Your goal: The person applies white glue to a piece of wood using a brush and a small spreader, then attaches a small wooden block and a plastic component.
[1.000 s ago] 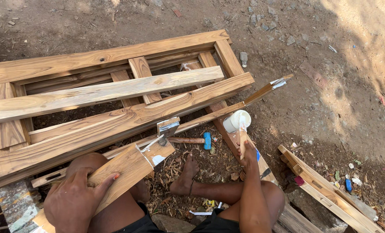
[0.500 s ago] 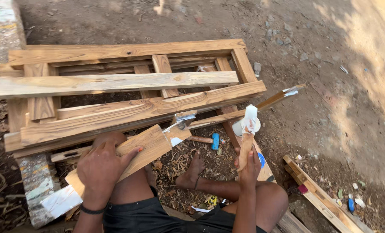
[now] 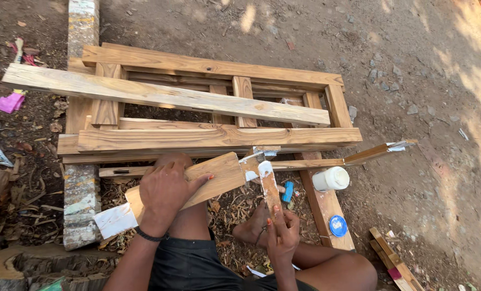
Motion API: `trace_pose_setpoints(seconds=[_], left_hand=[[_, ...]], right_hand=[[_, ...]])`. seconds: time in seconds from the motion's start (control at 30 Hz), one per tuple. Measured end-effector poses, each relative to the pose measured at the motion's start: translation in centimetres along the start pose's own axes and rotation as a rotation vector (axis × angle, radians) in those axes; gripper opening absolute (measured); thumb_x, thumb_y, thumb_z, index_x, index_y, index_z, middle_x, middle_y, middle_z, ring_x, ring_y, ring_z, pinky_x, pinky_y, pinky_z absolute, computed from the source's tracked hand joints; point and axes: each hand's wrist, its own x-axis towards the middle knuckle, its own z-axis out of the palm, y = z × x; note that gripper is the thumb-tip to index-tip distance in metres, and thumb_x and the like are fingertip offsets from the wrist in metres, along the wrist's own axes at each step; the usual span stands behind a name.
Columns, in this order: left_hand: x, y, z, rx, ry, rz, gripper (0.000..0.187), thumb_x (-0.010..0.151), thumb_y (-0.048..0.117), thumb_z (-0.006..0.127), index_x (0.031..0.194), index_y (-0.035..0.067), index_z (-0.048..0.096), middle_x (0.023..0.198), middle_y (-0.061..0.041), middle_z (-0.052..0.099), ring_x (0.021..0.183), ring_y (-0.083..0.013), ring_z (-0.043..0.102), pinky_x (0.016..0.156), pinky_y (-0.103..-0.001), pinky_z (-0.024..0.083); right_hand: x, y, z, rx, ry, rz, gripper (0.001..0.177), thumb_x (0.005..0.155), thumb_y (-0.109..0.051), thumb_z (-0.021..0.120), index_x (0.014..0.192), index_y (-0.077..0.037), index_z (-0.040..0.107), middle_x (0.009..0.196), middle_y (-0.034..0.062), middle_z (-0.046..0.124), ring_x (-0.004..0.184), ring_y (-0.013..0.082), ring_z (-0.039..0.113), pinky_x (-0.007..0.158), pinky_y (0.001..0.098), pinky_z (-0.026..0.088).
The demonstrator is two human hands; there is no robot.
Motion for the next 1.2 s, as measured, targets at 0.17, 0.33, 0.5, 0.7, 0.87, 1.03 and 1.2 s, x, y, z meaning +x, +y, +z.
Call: trace_pose_setpoints(seconds=[0.17,0.33,0.5,0.7,0.87,1.03,1.2], left_hand=[[0.3,-0.1,0.5,0.032,-0.058,-0.02,0.081,0.073,0.086,0.062,0.096,0.011,0.079,0.079,-0.01,0.076,0.067,-0.0245,0.075,0.074,-0.041,0.059],[0.1,-0.1,1.3,0.029,0.037,0.003,0.084,0.07,0.085,0.063,0.099,0.008,0.079,0.075,-0.012,0.075,0.061,-0.0256,0.073,0.067,-0.042,0.058],[0.0,0.1,1.0,0.029,-0.038,-0.043,0.082,0.076,0.087,0.061,0.095,0.009,0.079,0.072,-0.009,0.074,0.065,-0.0245,0.073,0.071,-0.039,0.058],[0.0,0.2,0.4,0.075,0.026,0.023,0.079,0.076,0.086,0.06,0.09,0.01,0.08,0.073,-0.008,0.075,0.068,-0.0245,0.074,0.073,-0.039,0.058],[-0.1,0.3,0.3,0.036,0.027,0.025,0.08,0.077,0.083,0.058,0.091,0.008,0.08,0.075,-0.01,0.076,0.071,-0.0261,0.075,0.071,-0.041,0.057],[0.0,0.1,0.9,0.091,-0.024,0.005,0.083,0.078,0.086,0.058,0.087,0.006,0.079,0.077,-0.012,0.076,0.07,-0.0277,0.075,0.075,-0.041,0.058],[-0.1,-0.3,1.3,0.065,-0.019,0.01,0.083,0.08,0.085,0.057,0.092,0.006,0.08,0.073,-0.013,0.076,0.069,-0.0256,0.075,0.075,-0.042,0.06]], right_hand=[[-0.4,-0.5,3.1,0.004,-0.102,-0.042,0.054,0.085,-0.006,0.078,0.137,-0.018,0.067,0.11,0.0168,0.063,0.084,0.0256,0.069,0.066,0.0369,0.058],[-2.1,-0.2,1.5,-0.031,-0.22,0.048,0.056,0.082,-0.008,0.081,0.135,-0.02,0.068,0.105,0.0156,0.066,0.081,0.0256,0.071,0.064,0.0354,0.06],[-2.5,0.3,-1.4,-0.109,-0.073,0.045,0.053,0.079,-0.008,0.083,0.13,-0.018,0.071,0.105,0.0161,0.066,0.082,0.0257,0.07,0.067,0.0371,0.059],[-1.1,0.1,-1.8,-0.146,0.087,0.027,0.052,0.081,-0.006,0.082,0.131,-0.014,0.071,0.106,0.0181,0.063,0.085,0.0264,0.068,0.067,0.0363,0.059],[-0.6,-1.1,0.3,-0.145,0.05,-0.068,0.043,0.084,-0.013,0.081,0.126,-0.017,0.074,0.104,0.015,0.065,0.079,0.0247,0.072,0.063,0.0366,0.06],[0.6,-0.9,2.8,-0.19,0.005,-0.174,0.043,0.086,-0.017,0.081,0.128,-0.016,0.073,0.103,0.0152,0.066,0.078,0.0236,0.073,0.06,0.0349,0.063],[1.1,-1.0,3.6,-0.258,0.058,-0.28,0.042,0.087,-0.017,0.081,0.128,-0.02,0.072,0.101,0.0132,0.066,0.074,0.0196,0.072,0.056,0.0321,0.062]])
